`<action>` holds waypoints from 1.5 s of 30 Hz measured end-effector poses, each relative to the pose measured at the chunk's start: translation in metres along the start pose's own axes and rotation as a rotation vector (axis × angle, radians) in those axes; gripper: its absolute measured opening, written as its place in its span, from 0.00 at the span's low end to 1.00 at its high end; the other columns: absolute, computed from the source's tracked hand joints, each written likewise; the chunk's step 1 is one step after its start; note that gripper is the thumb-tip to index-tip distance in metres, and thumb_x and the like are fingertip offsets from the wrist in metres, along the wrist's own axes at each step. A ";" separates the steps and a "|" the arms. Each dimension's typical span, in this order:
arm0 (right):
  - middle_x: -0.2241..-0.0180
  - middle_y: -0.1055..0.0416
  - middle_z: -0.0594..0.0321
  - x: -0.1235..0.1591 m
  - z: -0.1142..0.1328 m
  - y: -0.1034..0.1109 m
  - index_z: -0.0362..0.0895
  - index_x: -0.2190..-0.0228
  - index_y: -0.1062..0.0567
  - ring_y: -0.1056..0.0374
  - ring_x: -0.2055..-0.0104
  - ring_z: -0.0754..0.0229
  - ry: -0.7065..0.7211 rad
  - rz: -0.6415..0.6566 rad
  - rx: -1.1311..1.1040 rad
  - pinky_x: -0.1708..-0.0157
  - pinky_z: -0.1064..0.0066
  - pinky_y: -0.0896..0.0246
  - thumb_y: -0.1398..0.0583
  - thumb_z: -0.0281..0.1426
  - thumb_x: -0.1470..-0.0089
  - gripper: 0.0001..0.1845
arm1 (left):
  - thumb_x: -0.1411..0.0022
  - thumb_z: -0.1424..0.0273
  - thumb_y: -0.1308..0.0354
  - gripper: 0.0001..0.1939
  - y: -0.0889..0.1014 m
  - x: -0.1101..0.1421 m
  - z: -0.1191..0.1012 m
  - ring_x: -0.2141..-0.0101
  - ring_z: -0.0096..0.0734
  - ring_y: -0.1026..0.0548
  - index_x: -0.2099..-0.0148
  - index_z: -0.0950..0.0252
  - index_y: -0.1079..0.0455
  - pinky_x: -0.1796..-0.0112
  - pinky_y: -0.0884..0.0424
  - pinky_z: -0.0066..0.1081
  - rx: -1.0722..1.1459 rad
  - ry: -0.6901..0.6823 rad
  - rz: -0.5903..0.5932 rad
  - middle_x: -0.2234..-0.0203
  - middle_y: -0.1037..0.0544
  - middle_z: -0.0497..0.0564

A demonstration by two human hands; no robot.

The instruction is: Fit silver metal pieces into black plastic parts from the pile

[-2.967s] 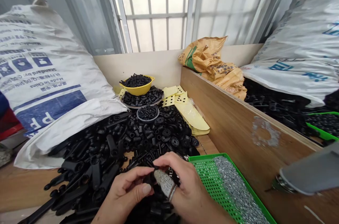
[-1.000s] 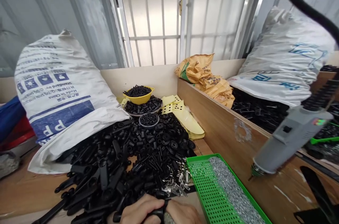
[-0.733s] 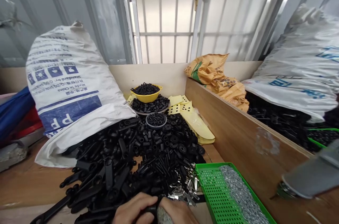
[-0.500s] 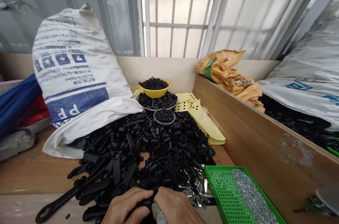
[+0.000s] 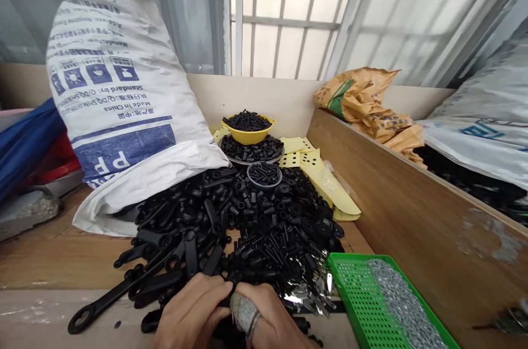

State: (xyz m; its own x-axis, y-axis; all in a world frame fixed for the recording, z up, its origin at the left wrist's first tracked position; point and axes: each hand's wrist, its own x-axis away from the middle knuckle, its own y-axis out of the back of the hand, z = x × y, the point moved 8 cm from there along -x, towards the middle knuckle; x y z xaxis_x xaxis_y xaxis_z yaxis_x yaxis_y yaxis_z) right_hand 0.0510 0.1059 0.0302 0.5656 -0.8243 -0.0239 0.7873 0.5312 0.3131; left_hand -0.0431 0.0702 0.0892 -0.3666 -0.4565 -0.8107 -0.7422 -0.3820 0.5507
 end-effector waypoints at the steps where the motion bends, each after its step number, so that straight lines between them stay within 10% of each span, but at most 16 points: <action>1: 0.83 0.47 0.69 0.001 -0.004 -0.001 0.47 0.80 0.43 0.47 0.82 0.64 -0.059 0.010 -0.084 0.82 0.73 0.49 0.56 0.43 0.46 0.18 | 0.33 0.74 0.53 0.10 -0.002 0.000 -0.002 0.69 0.33 0.23 0.53 0.69 0.33 0.65 0.25 0.31 -0.007 -0.015 0.012 0.69 0.21 0.56; 14: 0.78 0.36 0.59 0.043 0.020 0.041 0.46 0.74 0.39 0.41 0.76 0.58 0.466 -0.059 0.623 0.76 0.68 0.47 0.59 0.36 0.40 0.16 | 0.42 0.61 0.42 0.13 -0.061 -0.011 0.015 0.78 0.28 0.29 0.65 0.63 0.22 0.77 0.34 0.22 0.594 0.729 0.388 0.81 0.24 0.45; 20: 0.75 0.35 0.63 0.054 0.020 0.065 0.46 0.76 0.40 0.37 0.71 0.60 0.158 -0.128 0.365 0.70 0.71 0.43 0.60 0.36 0.37 0.19 | 0.41 0.69 0.41 0.06 -0.064 -0.027 0.000 0.74 0.28 0.26 0.62 0.63 0.24 0.71 0.32 0.23 0.592 0.548 0.363 0.75 0.22 0.47; 25: 0.77 0.36 0.63 0.053 0.017 0.064 0.46 0.76 0.40 0.39 0.75 0.60 0.221 -0.161 0.422 0.74 0.70 0.45 0.58 0.33 0.40 0.15 | 0.39 0.73 0.42 0.07 -0.056 -0.039 -0.013 0.70 0.30 0.23 0.59 0.63 0.26 0.68 0.29 0.24 0.583 0.365 0.268 0.71 0.21 0.50; 35: 0.79 0.37 0.59 0.052 0.024 0.051 0.46 0.76 0.40 0.44 0.78 0.58 0.531 -0.186 0.784 0.77 0.67 0.52 0.54 0.29 0.49 0.07 | 0.45 0.58 0.39 0.15 -0.085 0.003 0.014 0.79 0.27 0.29 0.65 0.65 0.23 0.78 0.33 0.23 0.837 0.943 0.354 0.81 0.25 0.46; 45: 0.82 0.46 0.69 0.043 -0.020 0.048 0.46 0.81 0.41 0.46 0.81 0.65 -0.119 -0.106 -0.268 0.80 0.74 0.47 0.53 0.34 0.49 0.11 | 0.33 0.74 0.53 0.09 -0.050 -0.041 -0.035 0.73 0.31 0.27 0.57 0.66 0.31 0.71 0.29 0.28 0.337 0.066 0.251 0.72 0.23 0.54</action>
State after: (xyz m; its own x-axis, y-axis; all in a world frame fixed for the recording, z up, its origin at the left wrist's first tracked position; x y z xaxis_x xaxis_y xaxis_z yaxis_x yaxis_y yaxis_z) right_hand 0.1175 0.0998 0.0252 0.4562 -0.8868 0.0734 0.8862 0.4602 0.0528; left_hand 0.0289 0.0796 0.1021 -0.5305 -0.5565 -0.6395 -0.7807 0.0266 0.6244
